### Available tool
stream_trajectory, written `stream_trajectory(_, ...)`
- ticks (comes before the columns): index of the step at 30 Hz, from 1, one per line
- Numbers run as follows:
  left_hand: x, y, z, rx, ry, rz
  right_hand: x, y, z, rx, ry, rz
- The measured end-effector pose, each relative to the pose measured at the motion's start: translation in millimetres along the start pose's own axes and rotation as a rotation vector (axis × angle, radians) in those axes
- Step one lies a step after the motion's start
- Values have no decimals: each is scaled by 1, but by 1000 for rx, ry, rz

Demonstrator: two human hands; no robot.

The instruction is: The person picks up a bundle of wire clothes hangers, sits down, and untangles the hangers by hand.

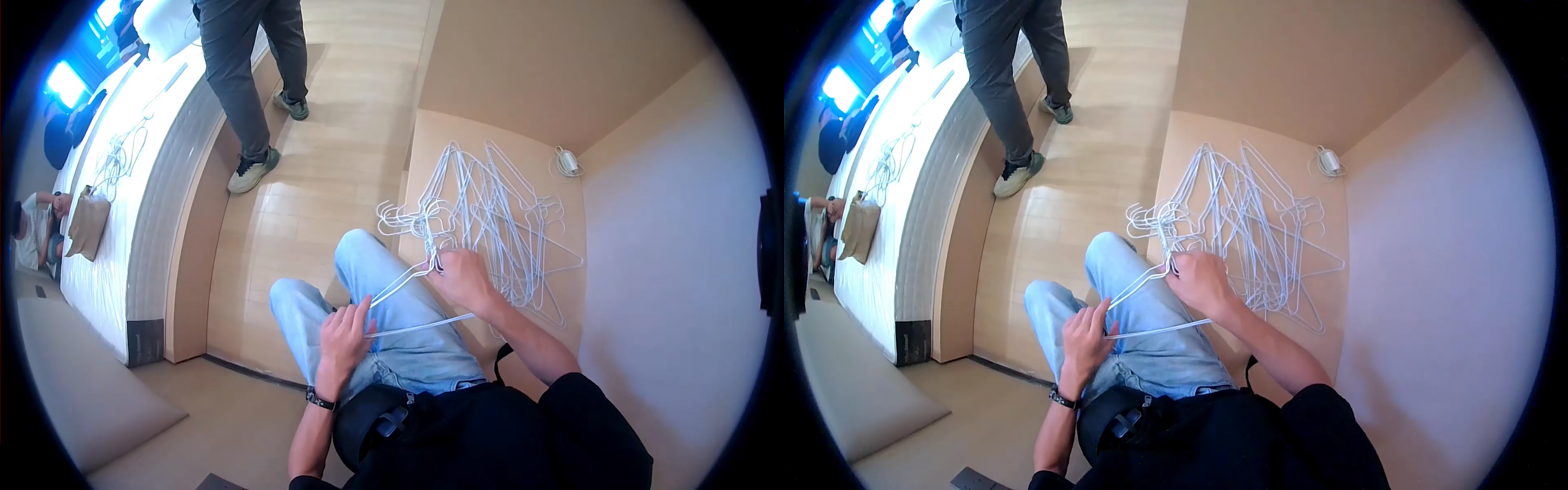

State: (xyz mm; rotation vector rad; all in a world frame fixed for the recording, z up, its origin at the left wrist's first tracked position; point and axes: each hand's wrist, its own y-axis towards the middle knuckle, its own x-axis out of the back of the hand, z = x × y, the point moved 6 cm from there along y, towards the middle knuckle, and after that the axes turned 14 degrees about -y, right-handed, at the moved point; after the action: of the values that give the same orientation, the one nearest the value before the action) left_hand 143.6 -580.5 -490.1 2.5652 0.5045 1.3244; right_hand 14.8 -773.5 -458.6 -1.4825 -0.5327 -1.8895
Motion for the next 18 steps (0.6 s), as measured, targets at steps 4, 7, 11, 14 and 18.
stream_trajectory(4, -3, 8, -12, 112, -65, 124, 12, -3, 13, 9, 56, -81)
stream_trajectory(7, 6, 14, -24, 88, -32, 84, 30, -4, 20, -10, 0, -34)
stream_trajectory(11, 10, 19, -30, 67, 107, 36, 33, -8, 30, 50, 7, -104)
stream_trajectory(14, 11, 21, -33, 34, 104, 36, 29, -9, 32, 46, -9, -87)
stream_trajectory(18, 14, 22, -34, 1, 36, 112, 3, -16, 16, -75, 54, -52)
